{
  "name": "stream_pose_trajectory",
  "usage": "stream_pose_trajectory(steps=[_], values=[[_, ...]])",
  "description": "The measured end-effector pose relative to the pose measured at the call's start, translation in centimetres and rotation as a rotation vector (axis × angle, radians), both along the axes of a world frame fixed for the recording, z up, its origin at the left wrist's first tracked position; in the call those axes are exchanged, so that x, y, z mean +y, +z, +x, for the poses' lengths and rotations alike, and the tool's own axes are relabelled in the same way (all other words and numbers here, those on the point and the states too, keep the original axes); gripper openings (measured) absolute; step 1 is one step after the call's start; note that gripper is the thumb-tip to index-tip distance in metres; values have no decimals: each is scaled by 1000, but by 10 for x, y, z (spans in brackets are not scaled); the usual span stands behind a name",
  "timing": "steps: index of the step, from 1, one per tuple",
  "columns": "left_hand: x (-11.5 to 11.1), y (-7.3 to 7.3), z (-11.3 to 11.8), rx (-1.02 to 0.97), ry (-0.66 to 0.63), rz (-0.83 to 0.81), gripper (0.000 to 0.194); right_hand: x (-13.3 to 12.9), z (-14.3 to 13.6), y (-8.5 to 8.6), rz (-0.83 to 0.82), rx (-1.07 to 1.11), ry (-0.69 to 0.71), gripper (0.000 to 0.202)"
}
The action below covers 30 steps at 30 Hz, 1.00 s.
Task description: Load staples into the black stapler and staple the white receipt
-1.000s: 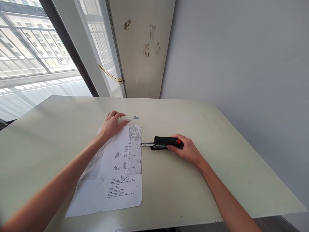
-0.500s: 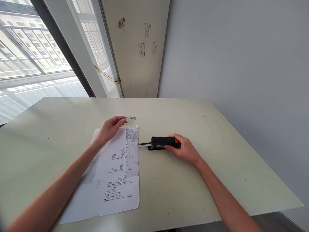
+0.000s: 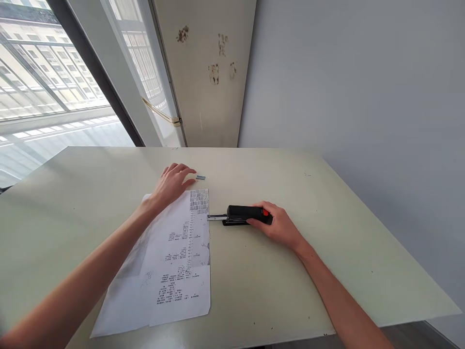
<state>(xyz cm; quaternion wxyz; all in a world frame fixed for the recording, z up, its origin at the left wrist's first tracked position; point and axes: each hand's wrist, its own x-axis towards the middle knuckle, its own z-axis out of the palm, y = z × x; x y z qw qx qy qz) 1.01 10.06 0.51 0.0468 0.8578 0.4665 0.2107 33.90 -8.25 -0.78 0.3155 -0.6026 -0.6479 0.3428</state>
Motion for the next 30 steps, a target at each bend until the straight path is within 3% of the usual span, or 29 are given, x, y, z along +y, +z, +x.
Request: stream_pose_trajectory(steps=[5,9,20,30], values=[[11,0,20,20,-59,-27,22,1,0,0,7,-1,-7,40],[6,1,23,-31,-91,-64,25,1,1,1,13,9,1,41],[-69,19,30,-380,-208,-384,28,2,0,4,31,-36,-4,39],[-104,16,26,-333,-220,-313,31,1,1,3,14,-31,5,39]])
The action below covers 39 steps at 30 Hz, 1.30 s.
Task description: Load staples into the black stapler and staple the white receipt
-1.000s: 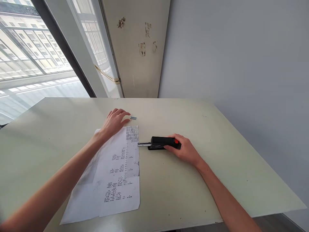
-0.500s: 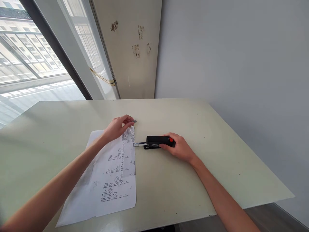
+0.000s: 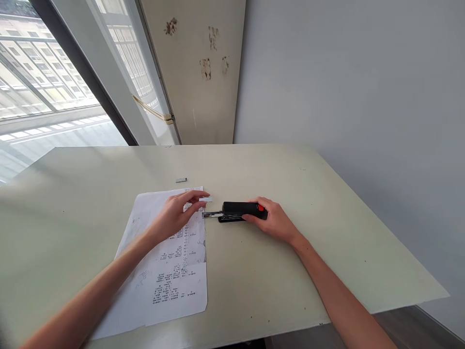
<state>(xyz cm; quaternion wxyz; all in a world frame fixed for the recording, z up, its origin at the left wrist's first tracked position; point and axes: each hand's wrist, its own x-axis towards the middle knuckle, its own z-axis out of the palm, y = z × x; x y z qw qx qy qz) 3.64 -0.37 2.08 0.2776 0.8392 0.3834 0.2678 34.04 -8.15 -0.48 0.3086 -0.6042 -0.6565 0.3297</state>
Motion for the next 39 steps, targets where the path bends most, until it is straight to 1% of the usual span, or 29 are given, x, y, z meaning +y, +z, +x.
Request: stream_pose_trajectory(steps=[3,8,11,15,20,23,28,35,39], values=[[-6,2,-2,25,-53,77,31,0,0,0,-7,-1,3,39],[-11,4,-4,134,-156,368,32,1,0,0,1,-15,5,41],[-13,3,-4,192,-199,443,33,1,0,0,-1,-25,0,40],[-14,0,-2,243,-220,472,34,1,1,1,-7,-35,2,39],[-15,-7,0,249,-192,484,33,1,0,1,-8,-32,2,38],[-15,-9,1,234,-173,462,33,1,0,1,-5,-37,3,40],[-16,-9,1,172,-124,406,33,0,0,1,-18,-35,8,41],[-17,-11,2,227,-141,434,36,1,2,-2,-14,-38,4,42],[-17,-11,2,207,-122,422,35,1,2,-2,-12,-43,0,42]])
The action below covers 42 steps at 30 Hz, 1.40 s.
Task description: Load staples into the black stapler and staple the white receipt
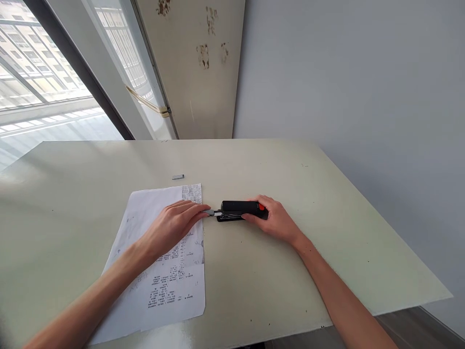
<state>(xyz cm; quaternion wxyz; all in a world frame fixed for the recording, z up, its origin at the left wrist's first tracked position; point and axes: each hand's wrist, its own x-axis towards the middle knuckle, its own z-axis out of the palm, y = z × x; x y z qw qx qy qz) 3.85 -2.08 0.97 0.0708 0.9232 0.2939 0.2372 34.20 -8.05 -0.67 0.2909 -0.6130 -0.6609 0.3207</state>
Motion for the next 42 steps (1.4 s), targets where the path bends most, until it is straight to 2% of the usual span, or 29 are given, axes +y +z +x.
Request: stream_pose_trajectory(steps=[24,29,33,37,42], values=[[-3,-6,4,30,21,-24,36,-1,-1,2,-1,-12,-3,40],[3,-3,-2,-14,1,-129,31,-1,-1,3,-5,-4,1,42],[19,3,-18,-14,-87,-334,29,-1,0,3,0,-11,-3,43],[31,7,-30,-4,-107,-513,24,-2,-1,3,-21,21,-19,44],[22,0,-20,-73,-208,-525,18,-3,-6,6,-9,126,50,37]])
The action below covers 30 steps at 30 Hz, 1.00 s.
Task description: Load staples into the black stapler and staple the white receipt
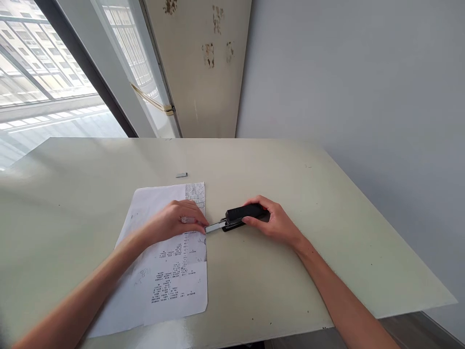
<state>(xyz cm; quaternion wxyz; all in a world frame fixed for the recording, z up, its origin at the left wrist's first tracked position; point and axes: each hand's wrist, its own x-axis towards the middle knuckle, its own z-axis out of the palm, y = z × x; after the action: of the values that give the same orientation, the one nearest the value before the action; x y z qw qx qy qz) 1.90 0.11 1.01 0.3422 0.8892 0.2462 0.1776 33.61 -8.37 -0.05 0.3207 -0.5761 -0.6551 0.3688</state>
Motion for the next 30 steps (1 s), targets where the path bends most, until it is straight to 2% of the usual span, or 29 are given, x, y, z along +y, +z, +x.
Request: stream_pose_trajectory(steps=[7,13,22,25,28,30], values=[[-14,-11,18,-72,-22,107,25,-3,-7,-2,23,125,59,27],[-19,-16,26,-75,-1,196,30,-7,-17,-6,78,152,71,25],[-24,-19,30,-33,41,240,40,-12,-25,-8,112,164,57,23],[-23,-17,30,-36,47,243,41,-11,-24,-6,102,164,60,23],[-14,-9,22,-11,52,216,40,-9,-24,-5,85,184,66,25],[-2,-4,9,11,165,220,40,-8,-23,-6,79,195,75,26]])
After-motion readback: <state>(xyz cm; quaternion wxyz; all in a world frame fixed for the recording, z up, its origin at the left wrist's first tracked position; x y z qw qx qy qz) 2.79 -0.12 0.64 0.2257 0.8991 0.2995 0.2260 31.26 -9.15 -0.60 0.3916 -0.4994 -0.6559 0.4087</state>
